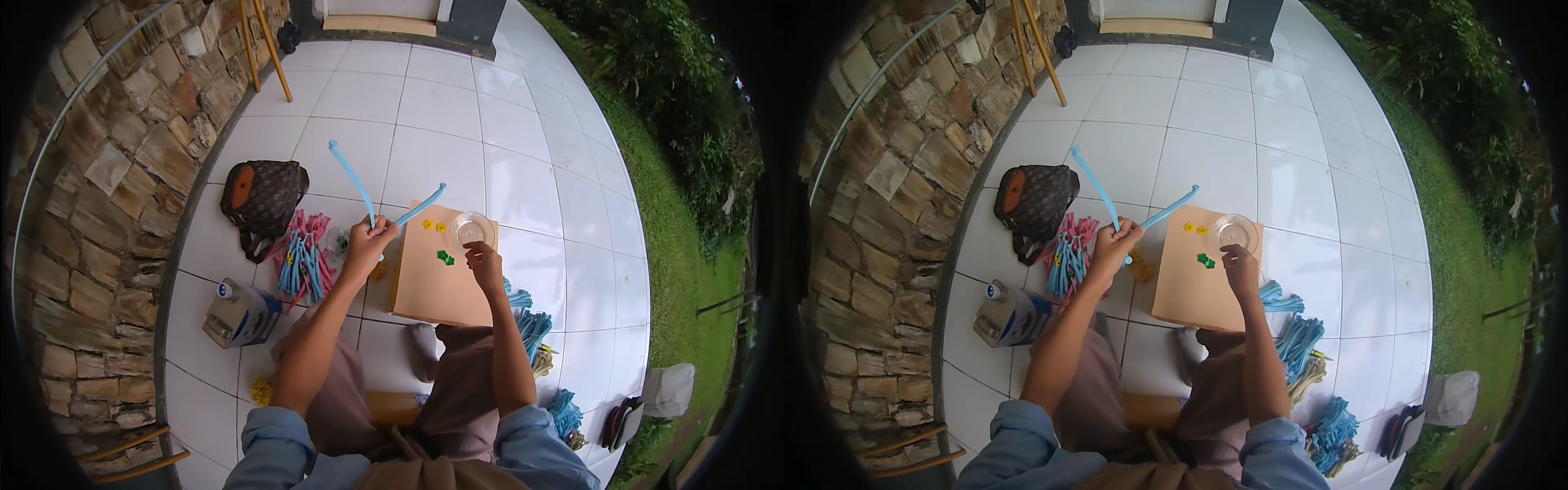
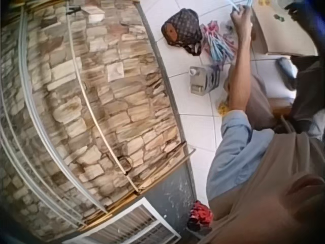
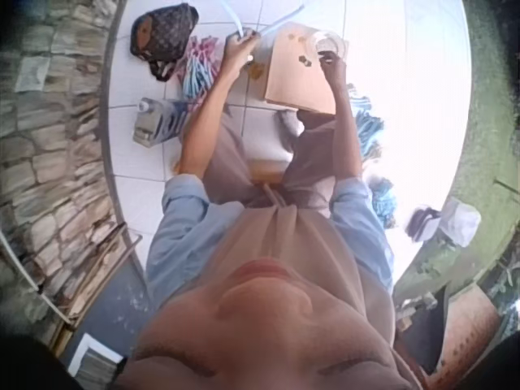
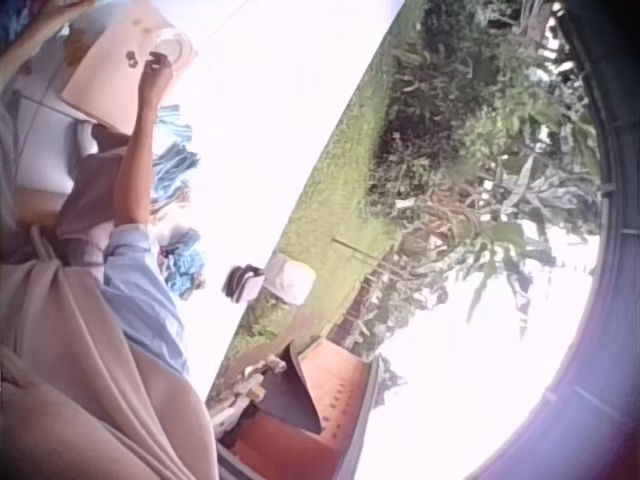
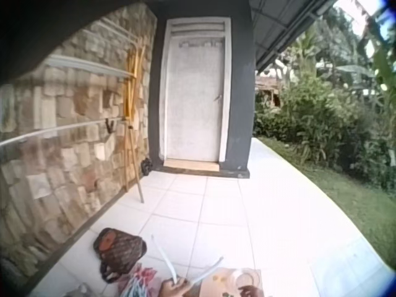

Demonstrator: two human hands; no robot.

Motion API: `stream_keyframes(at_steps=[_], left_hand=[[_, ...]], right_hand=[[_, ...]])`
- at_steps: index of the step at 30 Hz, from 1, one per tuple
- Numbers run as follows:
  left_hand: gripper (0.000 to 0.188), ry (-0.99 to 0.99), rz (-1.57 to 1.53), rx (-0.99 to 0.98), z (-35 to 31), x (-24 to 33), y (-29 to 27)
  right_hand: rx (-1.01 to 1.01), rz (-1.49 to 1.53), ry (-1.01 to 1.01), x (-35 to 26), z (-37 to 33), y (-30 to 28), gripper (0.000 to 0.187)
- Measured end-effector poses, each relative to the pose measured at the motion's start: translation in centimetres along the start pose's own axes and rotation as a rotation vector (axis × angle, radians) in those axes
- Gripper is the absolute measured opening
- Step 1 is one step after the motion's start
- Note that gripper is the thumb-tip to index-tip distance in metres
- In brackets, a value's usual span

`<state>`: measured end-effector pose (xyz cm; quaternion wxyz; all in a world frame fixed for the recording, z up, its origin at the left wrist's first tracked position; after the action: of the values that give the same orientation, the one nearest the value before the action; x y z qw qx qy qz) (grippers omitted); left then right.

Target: The person attaches small green and yellow plastic flowers to long blue flexible stems and then places the completed pieces into a container.

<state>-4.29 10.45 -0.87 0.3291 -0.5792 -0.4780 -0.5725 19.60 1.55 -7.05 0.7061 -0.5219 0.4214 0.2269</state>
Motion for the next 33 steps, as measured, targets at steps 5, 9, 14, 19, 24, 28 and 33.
stream_keyframes(at_steps=[5,9,14,19,24,28,33], left_hand=[[0.038,-0.012,0.007,0.135,1.0,-0.4,-0.9],[0.034,0.034,0.022,0.191,2.4,-1.0,-0.8],[0.034,0.031,0.082,0.211,3.3,-1.8,-1.6],[0.035,-0.008,0.109,0.200,3.5,-1.7,-1.2],[0.036,-0.055,0.020,0.167,3.9,-2.8,-0.7],[0.036,-0.086,0.034,0.143,4.0,-3.8,-1.2],[0.038,-0.022,0.043,0.191,3.5,-3.1,-1.3]], right_hand=[[-0.112,-0.281,-0.382,-2.1,1.2,5.9,0.016],[-0.020,-0.383,-0.460,-1.5,3.8,8.1,0.025],[-0.033,-0.606,-0.405,-0.1,5.5,9.6,0.033],[0.060,-0.637,-0.393,0.2,6.1,9.2,0.022],[0.082,-0.564,-0.460,-0.5,5.9,8.9,0.016],[0.087,-0.514,-0.439,-1.2,5.4,9.2,0.017],[0.028,-0.445,-0.341,-0.3,5.2,10.0,0.017]])
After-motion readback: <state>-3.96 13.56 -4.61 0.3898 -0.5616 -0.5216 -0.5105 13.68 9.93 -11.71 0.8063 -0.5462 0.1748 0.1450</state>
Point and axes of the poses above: each hand's wrist, its own z-axis towards the middle knuckle, its own y-axis out of the palm, x = y × z, the point moved 6 cm from there along z, towards the middle knuckle, and after that the axes turned 6 degrees about -y, right-handed, at the moved point
